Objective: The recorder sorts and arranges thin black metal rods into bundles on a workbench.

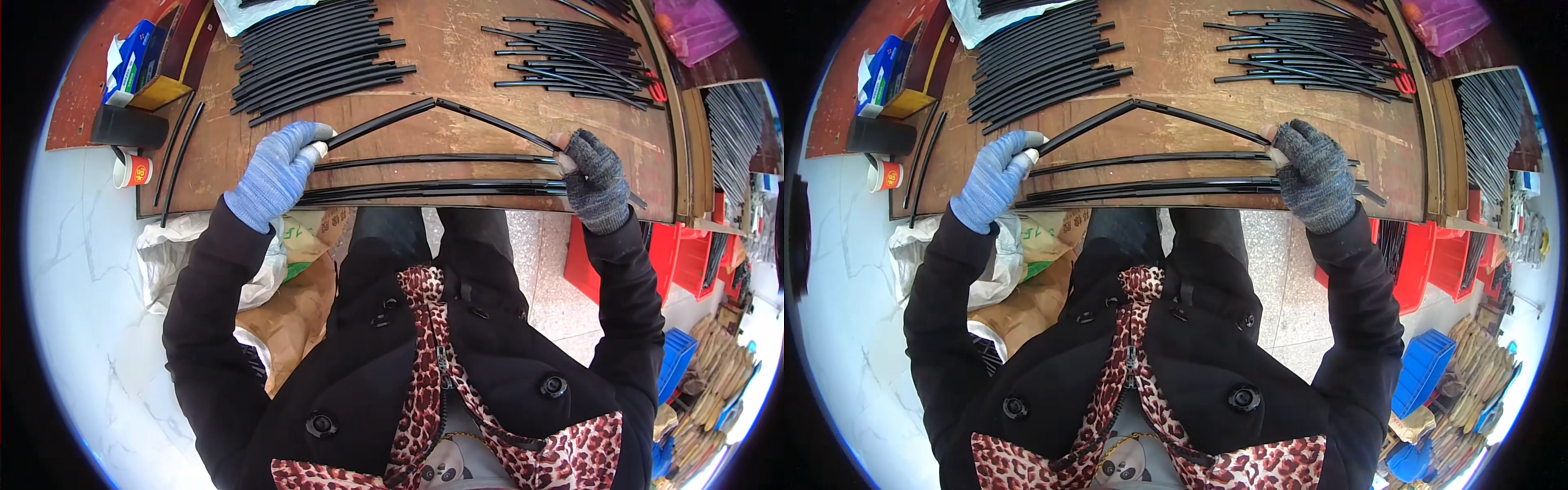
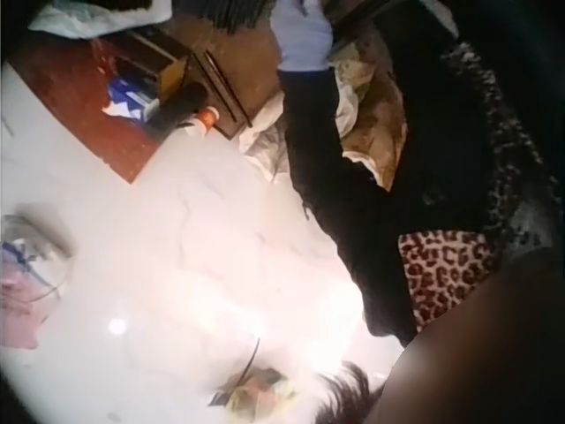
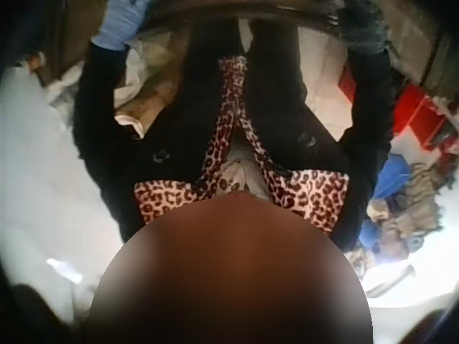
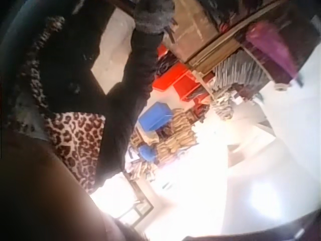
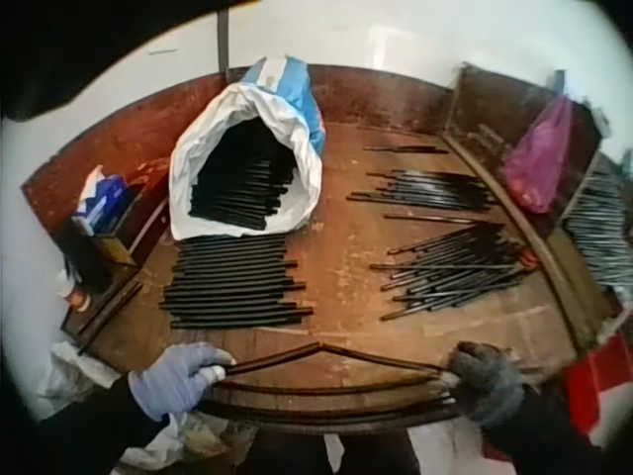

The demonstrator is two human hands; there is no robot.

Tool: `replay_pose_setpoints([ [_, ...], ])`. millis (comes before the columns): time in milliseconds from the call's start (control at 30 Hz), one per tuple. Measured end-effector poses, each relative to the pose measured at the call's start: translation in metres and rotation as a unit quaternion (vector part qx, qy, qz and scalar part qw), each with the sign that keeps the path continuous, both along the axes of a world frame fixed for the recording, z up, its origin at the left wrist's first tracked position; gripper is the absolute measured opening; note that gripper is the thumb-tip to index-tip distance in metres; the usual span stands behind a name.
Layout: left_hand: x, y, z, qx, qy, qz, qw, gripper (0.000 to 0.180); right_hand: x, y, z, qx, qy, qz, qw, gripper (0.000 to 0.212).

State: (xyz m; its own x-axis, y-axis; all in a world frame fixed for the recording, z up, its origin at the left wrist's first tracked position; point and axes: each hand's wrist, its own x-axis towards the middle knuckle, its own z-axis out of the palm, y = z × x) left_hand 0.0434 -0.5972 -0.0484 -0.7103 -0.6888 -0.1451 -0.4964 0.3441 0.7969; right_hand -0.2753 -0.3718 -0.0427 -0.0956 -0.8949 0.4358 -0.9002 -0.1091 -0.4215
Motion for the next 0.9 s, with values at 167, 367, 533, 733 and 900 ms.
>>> replay_pose_setpoints([
  [167,-0.001,0.009,-0.002,0.027,0.068,-0.002,0.997,0.022,0.003,0.005,0.003,-0.019,0.055,0.001,0.998,0.035],
  [367,-0.002,0.011,0.004,0.002,0.062,-0.005,0.998,0.022,-0.001,0.014,-0.005,-0.051,-0.025,-0.011,0.998,0.038],
  [533,-0.003,0.009,0.004,-0.079,0.037,-0.056,0.995,0.021,0.001,0.013,0.003,0.024,-0.086,-0.013,0.996,0.037],
  [733,0.0,0.006,0.0,-0.092,0.03,-0.061,0.993,0.02,-0.003,0.016,-0.008,-0.022,-0.015,-0.018,0.999,0.036],
  [900,-0.003,0.008,0.0,-0.114,0.038,-0.086,0.989,0.018,0.001,0.015,-0.005,0.009,-0.016,-0.01,1.0,0.035],
])
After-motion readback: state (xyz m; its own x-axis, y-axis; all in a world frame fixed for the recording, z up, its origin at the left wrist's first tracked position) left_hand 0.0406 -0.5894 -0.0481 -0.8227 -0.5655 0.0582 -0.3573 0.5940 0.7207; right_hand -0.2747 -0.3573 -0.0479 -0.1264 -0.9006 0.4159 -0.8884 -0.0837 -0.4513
